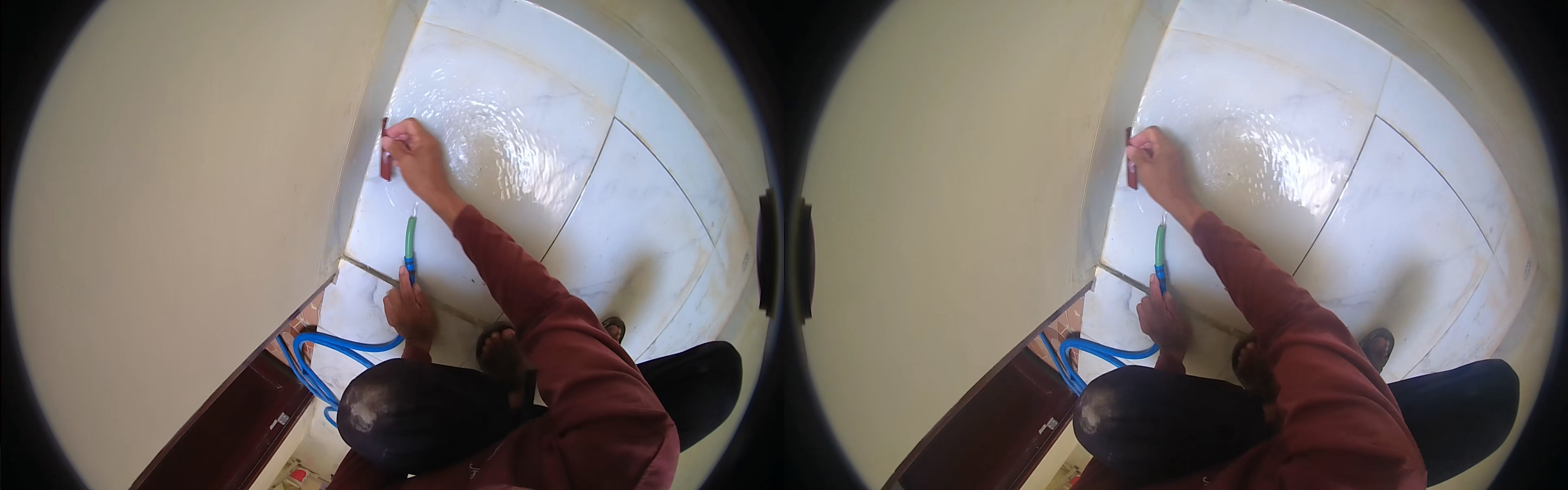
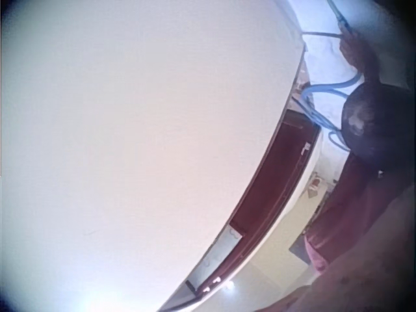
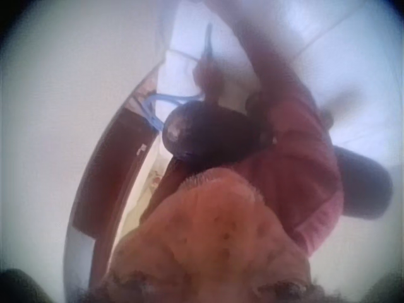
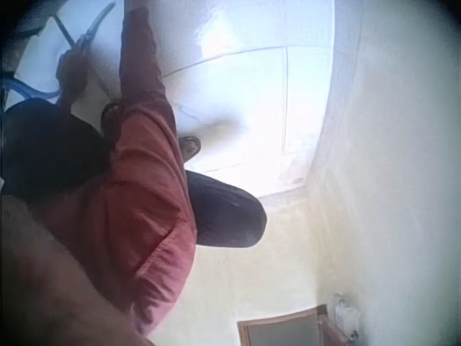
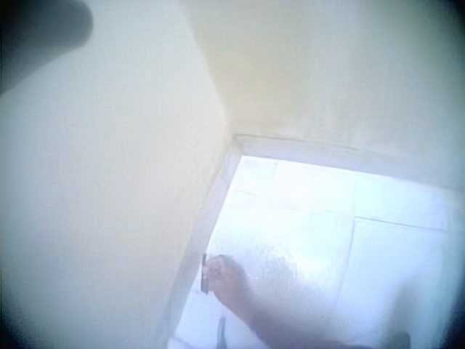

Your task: The person scrubs white floor tiles with a green brush and a red scrubbing pad while spraying water from a blue hose. They repeatedly wet the surface and scrub the grout lines and tile faces to remove dirt.

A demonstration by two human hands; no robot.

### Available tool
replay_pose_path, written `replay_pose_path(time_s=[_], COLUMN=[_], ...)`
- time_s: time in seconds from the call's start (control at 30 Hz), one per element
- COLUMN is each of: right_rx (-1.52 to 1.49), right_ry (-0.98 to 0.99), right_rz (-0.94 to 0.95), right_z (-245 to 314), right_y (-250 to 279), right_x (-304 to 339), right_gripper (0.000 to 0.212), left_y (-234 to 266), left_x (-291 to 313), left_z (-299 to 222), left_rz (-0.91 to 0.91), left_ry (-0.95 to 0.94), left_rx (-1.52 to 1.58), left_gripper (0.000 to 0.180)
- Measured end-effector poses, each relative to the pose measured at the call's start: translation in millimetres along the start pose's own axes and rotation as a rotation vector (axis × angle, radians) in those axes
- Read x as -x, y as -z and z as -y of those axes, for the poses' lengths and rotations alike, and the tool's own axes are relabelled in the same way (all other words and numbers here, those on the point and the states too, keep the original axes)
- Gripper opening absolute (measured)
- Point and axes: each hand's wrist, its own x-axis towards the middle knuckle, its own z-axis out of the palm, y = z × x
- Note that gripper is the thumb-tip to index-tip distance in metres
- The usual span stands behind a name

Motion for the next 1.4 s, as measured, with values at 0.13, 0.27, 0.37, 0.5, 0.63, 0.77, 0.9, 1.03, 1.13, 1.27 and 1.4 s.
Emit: replay_pose_path(time_s=[0.13,0.27,0.37,0.5,0.63,0.77,0.9,1.03,1.13,1.27,1.4], right_rx=[-0.043,0.093,0.197,0.064,-0.095,-0.034,0.105,-0.024,-0.132,-0.21,-0.348], right_ry=[0.019,-0.246,-0.265,-0.487,-0.465,-0.366,-0.153,-0.38,-0.548,-0.675,-0.622], right_rz=[0.157,0.396,0.436,0.611,0.578,0.511,0.435,0.536,0.642,0.703,0.62], right_z=[48.9,93.1,100.3,95.9,83.0,71.5,70.9,99.0,103.8,93.6,84.3], right_y=[75.4,138.4,167.6,195.8,193.3,191.2,189.5,180.2,190.6,194.4,182.9], right_x=[19.3,53.7,98.7,151.8,186.6,198.1,202.4,206.4,203.0,200.7,209.2], right_gripper=[0.008,0.01,0.012,0.009,0.01,0.013,0.018,0.024,0.028,0.032,0.031], left_y=[-6.8,-2.9,2.5,32.5,47.2,46.6,45.7,51.7,54.1,59.6,60.7], left_x=[-2.9,-2.3,-4.8,-31.7,-57.0,-48.1,-46.5,-38.8,-46.3,-41.9,-35.5], left_z=[1.8,3.2,-5.9,-42.2,-76.6,-95.9,-98.3,-89.8,-95.5,-96.1,-92.8], left_rz=[-0.02,-0.035,-0.088,-0.048,0.583,0.534,0.441,0.323,0.44,0.493,0.509], left_ry=[0.021,0.041,0.006,0.017,0.236,0.379,0.393,0.431,0.284,0.213,0.32], left_rx=[-0.025,-0.052,0.019,0.427,1.268,1.324,1.323,1.408,1.437,1.417,1.442], left_gripper=[0.047,0.048,0.049,0.047,0.047,0.036,0.02,0.015,0.015,0.012,0.011])
